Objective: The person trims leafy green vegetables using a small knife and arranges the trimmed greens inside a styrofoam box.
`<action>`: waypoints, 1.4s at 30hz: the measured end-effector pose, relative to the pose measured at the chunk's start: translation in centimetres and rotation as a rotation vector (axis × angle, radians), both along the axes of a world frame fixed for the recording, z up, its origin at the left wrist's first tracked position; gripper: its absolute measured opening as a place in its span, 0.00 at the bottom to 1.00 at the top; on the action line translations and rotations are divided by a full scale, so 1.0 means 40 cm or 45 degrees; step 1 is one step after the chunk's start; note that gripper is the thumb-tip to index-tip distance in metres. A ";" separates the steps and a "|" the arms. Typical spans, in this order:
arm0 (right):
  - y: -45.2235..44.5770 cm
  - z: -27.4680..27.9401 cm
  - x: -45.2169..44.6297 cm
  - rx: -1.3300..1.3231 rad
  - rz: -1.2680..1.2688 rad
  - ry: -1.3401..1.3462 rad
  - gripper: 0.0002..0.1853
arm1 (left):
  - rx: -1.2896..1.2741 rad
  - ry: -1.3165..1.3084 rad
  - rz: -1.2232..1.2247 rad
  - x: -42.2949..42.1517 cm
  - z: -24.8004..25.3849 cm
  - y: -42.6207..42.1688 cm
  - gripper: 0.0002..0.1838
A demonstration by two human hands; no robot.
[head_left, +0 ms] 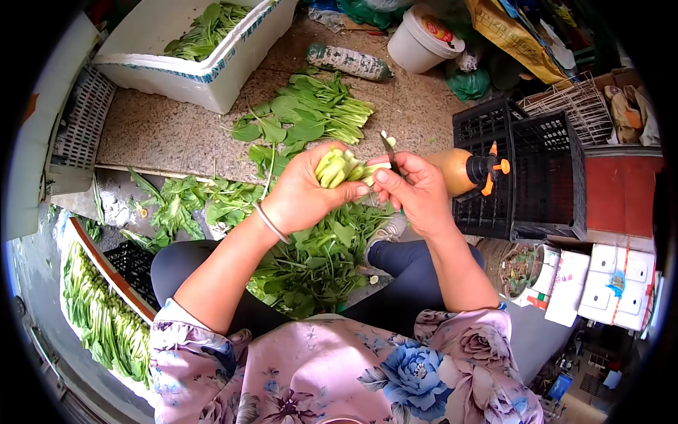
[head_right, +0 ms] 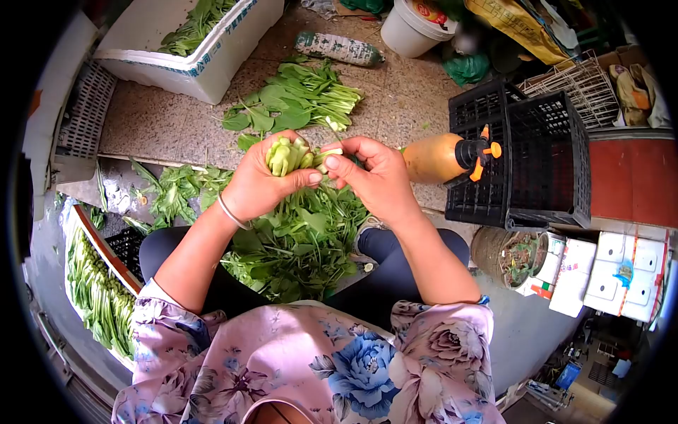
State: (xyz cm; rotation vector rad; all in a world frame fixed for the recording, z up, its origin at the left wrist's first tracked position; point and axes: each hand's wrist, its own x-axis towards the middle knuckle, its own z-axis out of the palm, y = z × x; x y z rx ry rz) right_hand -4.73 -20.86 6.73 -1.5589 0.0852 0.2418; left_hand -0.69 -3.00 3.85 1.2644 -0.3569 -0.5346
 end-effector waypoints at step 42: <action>0.018 -0.114 -0.006 -0.219 -0.112 -0.054 0.08 | 0.533 -0.106 0.115 -0.024 -0.063 0.000 0.19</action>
